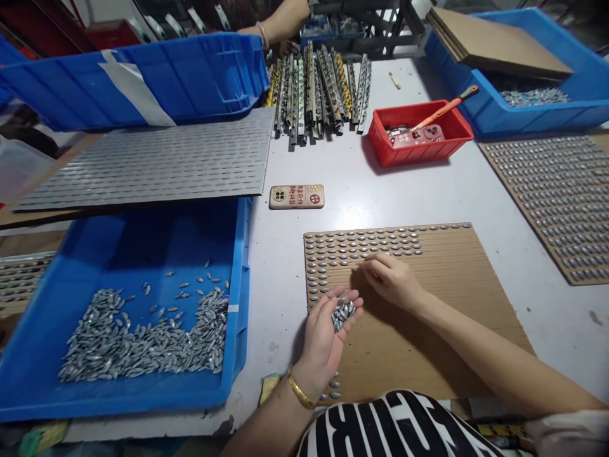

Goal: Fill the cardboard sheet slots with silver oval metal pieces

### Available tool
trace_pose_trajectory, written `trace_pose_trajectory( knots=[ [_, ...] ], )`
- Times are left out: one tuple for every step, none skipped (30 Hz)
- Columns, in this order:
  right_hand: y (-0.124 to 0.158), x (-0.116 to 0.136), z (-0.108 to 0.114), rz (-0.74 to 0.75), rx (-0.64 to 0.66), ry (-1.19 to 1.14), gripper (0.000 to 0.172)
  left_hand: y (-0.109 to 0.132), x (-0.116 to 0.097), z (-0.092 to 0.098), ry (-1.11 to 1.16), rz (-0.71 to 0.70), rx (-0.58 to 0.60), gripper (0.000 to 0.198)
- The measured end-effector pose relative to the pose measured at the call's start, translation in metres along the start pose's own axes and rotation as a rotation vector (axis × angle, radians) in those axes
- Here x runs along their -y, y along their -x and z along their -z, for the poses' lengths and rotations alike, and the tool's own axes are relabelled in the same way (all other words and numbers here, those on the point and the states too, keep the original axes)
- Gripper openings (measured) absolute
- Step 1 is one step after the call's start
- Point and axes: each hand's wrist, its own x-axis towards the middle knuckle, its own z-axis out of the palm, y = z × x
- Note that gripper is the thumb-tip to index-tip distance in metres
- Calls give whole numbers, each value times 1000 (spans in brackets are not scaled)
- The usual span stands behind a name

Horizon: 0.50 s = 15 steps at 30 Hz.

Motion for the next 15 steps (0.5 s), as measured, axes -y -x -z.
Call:
trace_pose_trajectory(
  knots=[
    [-1,-5,-5,35,8,78,19,1,0,-1,-7,1,-3,20],
    [-1,-8,-9,66,30,143,20,1,0,-2,-17,4,-5,17],
    [-1,-11,-12,94,51,192,21,2,0,-2,-33,9,-6,16],
    [-2,-12,-14,117,73,227,22,3,0,-3,-52,13,-2,16],
    [-2,-13,-15,134,96,252,22,3,-1,-4,-73,18,5,16],
    [-3,-13,-15,146,118,270,22,4,-2,-5,-92,23,12,18],
    [-4,-14,-14,153,137,285,22,4,-2,-5,-108,27,19,19],
    [-4,-14,-13,156,152,297,22,4,-3,-5,-118,30,20,20],
    [-5,-14,-12,155,163,306,22,4,-4,-5,-125,31,13,20],
    [-6,-14,-10,150,171,311,22,4,-4,-4,-128,29,4,21],
    [-6,-14,-9,143,176,307,22,3,-3,-4,-129,24,-7,22],
    [-7,-13,-7,132,175,294,22,2,-3,-3,-128,18,-15,23],
    [-8,-11,-5,113,167,270,22,1,-2,-2,-125,12,-22,24],
    [-8,-8,-2,88,153,227,22,0,-1,0,-121,3,-26,26],
    [-8,-4,2,62,135,161,21,-1,0,1,-116,-5,-26,27]
  ],
)
